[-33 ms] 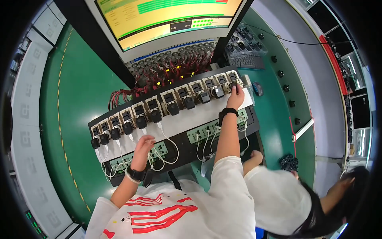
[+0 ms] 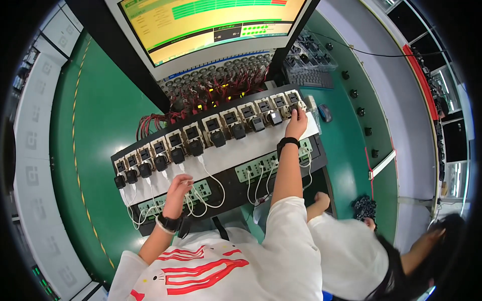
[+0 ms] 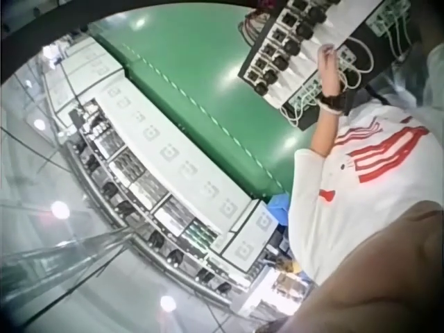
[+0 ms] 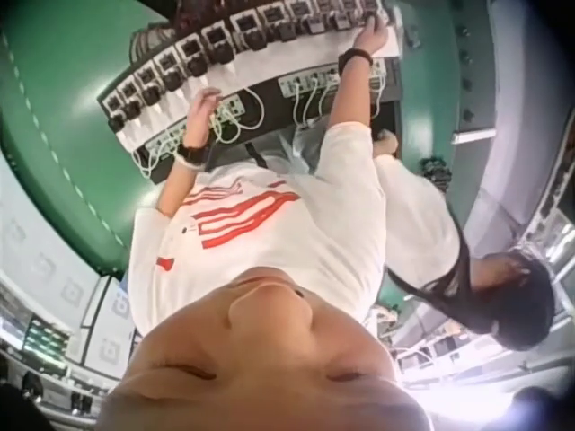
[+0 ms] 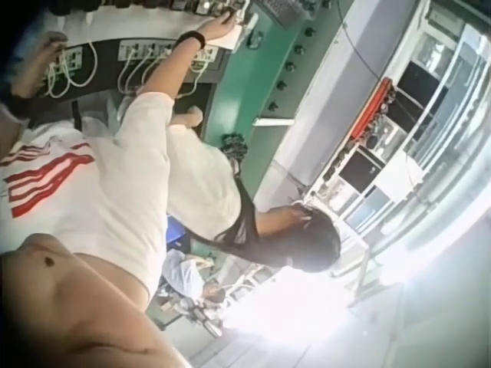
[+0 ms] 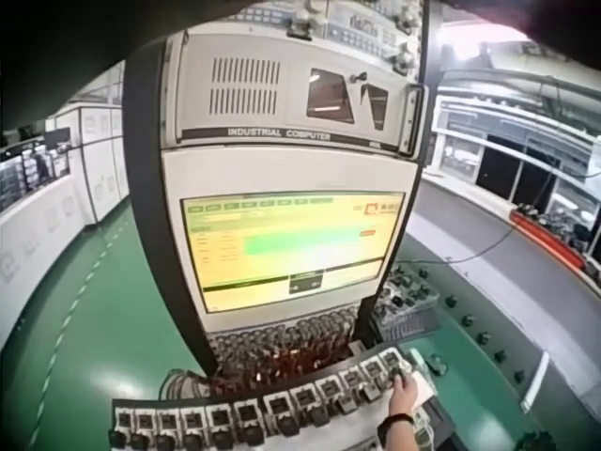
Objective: The person picks up power adapters from a table, plugs them into a testing rack, and connects them to cables. After testing, the person disconnects the cables, removes the adapters from the rack, and returns them to the table.
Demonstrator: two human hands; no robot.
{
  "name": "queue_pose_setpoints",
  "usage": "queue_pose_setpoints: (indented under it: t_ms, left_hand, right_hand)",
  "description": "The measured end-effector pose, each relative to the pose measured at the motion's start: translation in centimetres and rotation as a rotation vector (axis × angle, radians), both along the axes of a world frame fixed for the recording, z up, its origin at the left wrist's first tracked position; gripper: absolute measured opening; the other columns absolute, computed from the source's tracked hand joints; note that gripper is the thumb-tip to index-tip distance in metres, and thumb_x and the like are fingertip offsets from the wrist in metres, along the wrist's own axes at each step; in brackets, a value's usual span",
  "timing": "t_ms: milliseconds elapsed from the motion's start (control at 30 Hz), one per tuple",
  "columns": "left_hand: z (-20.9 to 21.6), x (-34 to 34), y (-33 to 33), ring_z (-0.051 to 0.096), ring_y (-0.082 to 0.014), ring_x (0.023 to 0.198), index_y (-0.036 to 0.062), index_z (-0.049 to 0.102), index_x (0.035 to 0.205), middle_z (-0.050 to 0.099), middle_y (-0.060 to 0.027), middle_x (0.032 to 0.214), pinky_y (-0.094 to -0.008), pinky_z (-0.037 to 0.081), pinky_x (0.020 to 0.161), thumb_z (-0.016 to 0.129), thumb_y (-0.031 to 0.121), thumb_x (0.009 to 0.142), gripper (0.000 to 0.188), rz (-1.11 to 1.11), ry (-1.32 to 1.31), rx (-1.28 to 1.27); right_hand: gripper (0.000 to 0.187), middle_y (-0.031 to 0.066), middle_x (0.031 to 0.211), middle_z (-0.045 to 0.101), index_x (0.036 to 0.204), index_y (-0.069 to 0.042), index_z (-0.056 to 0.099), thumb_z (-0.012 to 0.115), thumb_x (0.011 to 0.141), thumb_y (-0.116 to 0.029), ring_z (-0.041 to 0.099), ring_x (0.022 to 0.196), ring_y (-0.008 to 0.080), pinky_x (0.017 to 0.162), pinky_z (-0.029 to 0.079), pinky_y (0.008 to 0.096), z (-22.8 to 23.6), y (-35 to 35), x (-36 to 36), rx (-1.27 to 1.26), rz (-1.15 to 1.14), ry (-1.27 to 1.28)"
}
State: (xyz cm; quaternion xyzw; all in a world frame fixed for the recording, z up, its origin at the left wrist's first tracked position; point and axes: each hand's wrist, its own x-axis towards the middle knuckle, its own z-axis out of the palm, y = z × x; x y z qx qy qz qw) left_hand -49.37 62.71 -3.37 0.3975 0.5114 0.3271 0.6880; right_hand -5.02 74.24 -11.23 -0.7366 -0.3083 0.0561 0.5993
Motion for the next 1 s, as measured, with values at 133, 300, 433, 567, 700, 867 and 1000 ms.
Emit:
queue_pose_setpoints:
  t_ms: [133, 300, 433, 567, 700, 867, 1000]
  left_hand:
    - [0.3, -3.1, -2.2, 0.053, -0.0117, 0.095, 0.0049, 0.054, 0.103, 0.056, -0.0025, 0.101, -0.0261, 0.041, 0.084, 0.046, 0.014, 0.091, 0.017, 0.12, 0.008, -0.024]
    - [0.8, -2.3, -2.9, 0.053, -0.0109, 0.092, 0.0057, 0.055, 0.101, 0.057, -0.0016, 0.097, -0.0251, 0.041, 0.082, 0.047, 0.013, 0.091, 0.015, 0.139, 0.012, -0.035]
    - [2.0, -0.3, -2.6, 0.053, -0.0113, 0.092, 0.0052, 0.055, 0.1, 0.057, -0.0021, 0.096, -0.0251, 0.041, 0.082, 0.046, 0.012, 0.091, 0.015, 0.178, -0.005, -0.007]
    - [1.3, 0.7, -3.0, 0.053, -0.0115, 0.091, 0.0047, 0.055, 0.1, 0.056, -0.0021, 0.096, -0.0246, 0.041, 0.082, 0.045, 0.01, 0.09, 0.014, 0.156, -0.05, -0.012]
    - [1.2, 0.2, -3.1, 0.053, -0.0108, 0.09, 0.005, 0.055, 0.098, 0.057, -0.0019, 0.095, -0.0247, 0.041, 0.081, 0.045, 0.01, 0.09, 0.014, 0.076, -0.036, -0.016]
    - [1.1, -1.5, -2.2, 0.053, -0.0103, 0.087, 0.004, 0.055, 0.097, 0.057, -0.002, 0.092, -0.0244, 0.041, 0.08, 0.046, 0.011, 0.089, 0.014, 0.067, -0.001, -0.022]
    - [1.2, -2.4, -1.3, 0.052, -0.0105, 0.084, 0.0028, 0.056, 0.097, 0.057, -0.0026, 0.09, -0.0248, 0.041, 0.079, 0.046, 0.011, 0.089, 0.015, 0.027, -0.049, 0.047]
  right_hand:
    - [0.028, 0.0123, 0.109, 0.057, 0.114, -0.003, 0.061, 0.057, 0.089, -0.014, 0.057, 0.099, 0.0257, 0.085, 0.046, 0.0331, 2.3, 0.8, -3.0, -0.222, 0.119, -0.286]
    - [0.029, 0.0122, 0.11, 0.056, 0.112, -0.006, 0.063, 0.061, 0.085, -0.014, 0.055, 0.1, 0.0261, 0.084, 0.046, 0.0327, 2.1, 1.4, -2.1, -0.178, 0.102, -0.317]
    - [0.032, 0.0136, 0.11, 0.055, 0.115, -0.006, 0.062, 0.062, 0.084, -0.014, 0.056, 0.098, 0.0274, 0.084, 0.046, 0.0335, 2.6, 1.7, -1.1, -0.243, 0.122, -0.238]
    - [0.034, 0.014, 0.108, 0.055, 0.118, -0.007, 0.06, 0.062, 0.084, -0.014, 0.056, 0.097, 0.0291, 0.083, 0.046, 0.0345, 2.9, 0.4, -1.9, -0.289, 0.112, -0.361]
    - [0.033, 0.0142, 0.106, 0.053, 0.117, -0.006, 0.059, 0.061, 0.084, -0.01, 0.055, 0.093, 0.0308, 0.081, 0.046, 0.0356, 3.4, 0.3, -3.7, -0.359, 0.095, -0.51]
    - [0.04, 0.0138, 0.105, 0.054, 0.119, -0.01, 0.059, 0.063, 0.08, -0.005, 0.055, 0.093, 0.0316, 0.082, 0.046, 0.0358, 2.6, -0.1, -4.1, -0.371, 0.121, -0.445]
    - [0.051, 0.0136, 0.11, 0.054, 0.127, -0.014, 0.054, 0.066, 0.077, -0.007, 0.056, 0.098, 0.0324, 0.086, 0.045, 0.0356, 3.1, -0.3, -1.8, -0.529, 0.215, -0.379]
